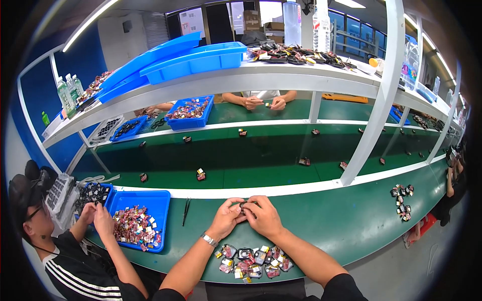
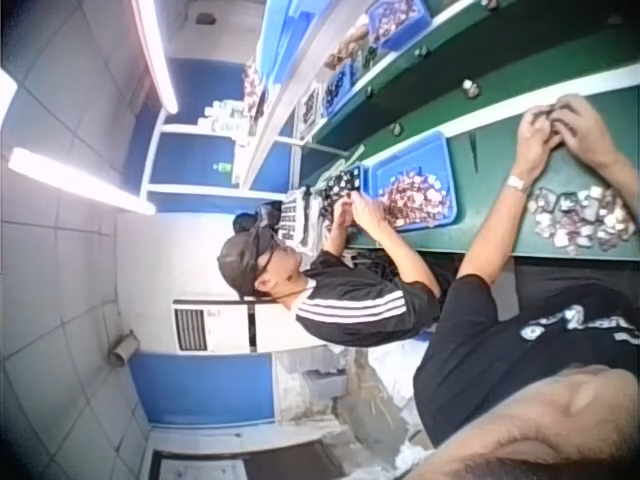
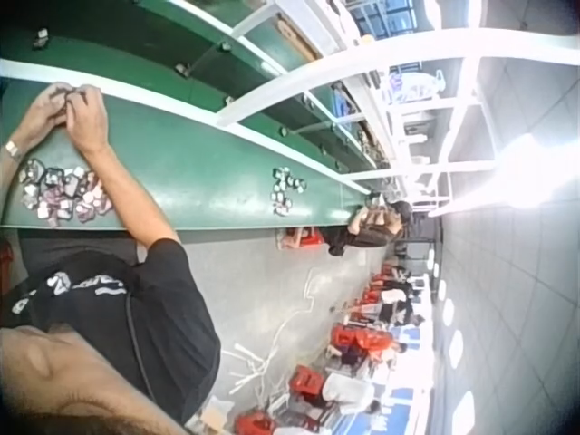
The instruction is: Sorting and inspecting small electronic or mechanical parts on an industrial assembly line.
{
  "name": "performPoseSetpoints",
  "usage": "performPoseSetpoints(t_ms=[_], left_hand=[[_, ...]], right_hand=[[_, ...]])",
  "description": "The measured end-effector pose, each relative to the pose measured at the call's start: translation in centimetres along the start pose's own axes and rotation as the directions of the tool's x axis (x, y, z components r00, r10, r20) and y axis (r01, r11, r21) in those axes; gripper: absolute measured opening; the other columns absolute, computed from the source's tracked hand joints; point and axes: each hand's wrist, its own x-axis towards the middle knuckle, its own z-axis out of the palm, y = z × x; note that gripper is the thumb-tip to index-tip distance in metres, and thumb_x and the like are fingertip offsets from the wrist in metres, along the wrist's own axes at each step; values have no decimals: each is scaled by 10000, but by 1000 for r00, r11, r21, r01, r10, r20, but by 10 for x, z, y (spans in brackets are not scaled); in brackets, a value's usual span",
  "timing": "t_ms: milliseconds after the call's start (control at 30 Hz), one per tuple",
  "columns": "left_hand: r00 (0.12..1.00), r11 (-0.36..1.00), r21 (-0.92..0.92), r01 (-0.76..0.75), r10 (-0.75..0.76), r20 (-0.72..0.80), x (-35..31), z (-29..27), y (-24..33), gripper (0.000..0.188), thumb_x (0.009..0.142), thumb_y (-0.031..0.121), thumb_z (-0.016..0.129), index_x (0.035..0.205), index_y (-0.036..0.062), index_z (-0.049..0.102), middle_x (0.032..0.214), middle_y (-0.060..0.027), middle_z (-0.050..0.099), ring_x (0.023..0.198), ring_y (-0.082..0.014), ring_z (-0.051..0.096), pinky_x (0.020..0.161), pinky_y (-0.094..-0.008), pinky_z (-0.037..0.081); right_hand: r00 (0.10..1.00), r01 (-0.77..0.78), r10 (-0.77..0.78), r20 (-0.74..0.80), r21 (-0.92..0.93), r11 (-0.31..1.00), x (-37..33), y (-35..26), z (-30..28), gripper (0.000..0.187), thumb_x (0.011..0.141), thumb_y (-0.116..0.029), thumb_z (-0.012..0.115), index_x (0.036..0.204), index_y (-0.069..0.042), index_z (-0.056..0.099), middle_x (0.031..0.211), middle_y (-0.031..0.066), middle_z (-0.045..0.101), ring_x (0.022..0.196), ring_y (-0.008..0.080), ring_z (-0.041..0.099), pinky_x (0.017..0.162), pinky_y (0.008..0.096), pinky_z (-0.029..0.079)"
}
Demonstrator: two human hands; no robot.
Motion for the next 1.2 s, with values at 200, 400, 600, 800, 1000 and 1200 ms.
performPoseSetpoints(t_ms=[200, 400, 600, 800, 1000, 1200], left_hand=[[1000, 1000, 1, 1, -1, -1, -3, -1, 3, 290, 966, 87, 548, 1233, 38, 447, 1141, -109, 621, 1071, -193, 604, 963, -378, 504], [1000, 1000, -2, 3, -3, -7, 0, 2, 2, 280, 967, 85, 544, 1226, 36, 447, 1138, -110, 621, 1070, -194, 602, 961, -385, 508], [1000, 1000, -11, 5, -5, -3, 0, -1, 1, 281, 964, 84, 547, 1223, 34, 449, 1129, -113, 626, 1047, -209, 617, 955, -397, 515], [1000, 1000, -6, -3, 3, -10, -1, -1, 1, 281, 964, 79, 546, 1223, 31, 448, 1120, -119, 628, 1039, -218, 624, 949, -399, 519], [1000, 1000, 23, 8, -7, -19, -1, -3, -2, 270, 969, 74, 534, 1220, 27, 445, 1108, -117, 632, 1040, -213, 622, 938, -392, 521], [999, 999, 49, 14, -12, -33, -1, 2, -1, 260, 971, 44, 509, 1220, 24, 438, 1131, -121, 624, 1042, -209, 621, 934, -387, 525]], right_hand=[[999, 22, -21, 31, -49, 999, 0, -4, 2, 182, 762, -45, 686, 942, -54, 662, 965, 62, 591, 913, 252, 599, 712, 360, 541], [995, 89, -81, 63, -129, 988, -2, 1, 0, 213, 752, -33, 655, 964, -50, 653, 964, 57, 588, 912, 236, 602, 670, 339, 558], [996, 79, -71, 61, -147, 986, -2, -2, 0, 202, 762, -38, 642, 964, -45, 651, 967, 56, 586, 907, 237, 602, 659, 337, 560], [995, 65, -52, 83, -155, 986, -1, -5, 0, 160, 786, -48, 685, 946, -44, 677, 939, 68, 589, 885, 243, 604, 704, 341, 538], [999, -10, 13, 29, -124, 992, -2, -6, 4, 127, 784, -57, 694, 910, -52, 682, 922, 59, 589, 870, 234, 597, 693, 332, 534], [999, 20, -13, 48, -161, 987, -7, 2, 8, 149, 777, -68, 698, 923, -52, 673, 957, 63, 584, 891, 235, 592, 708, 338, 527]])
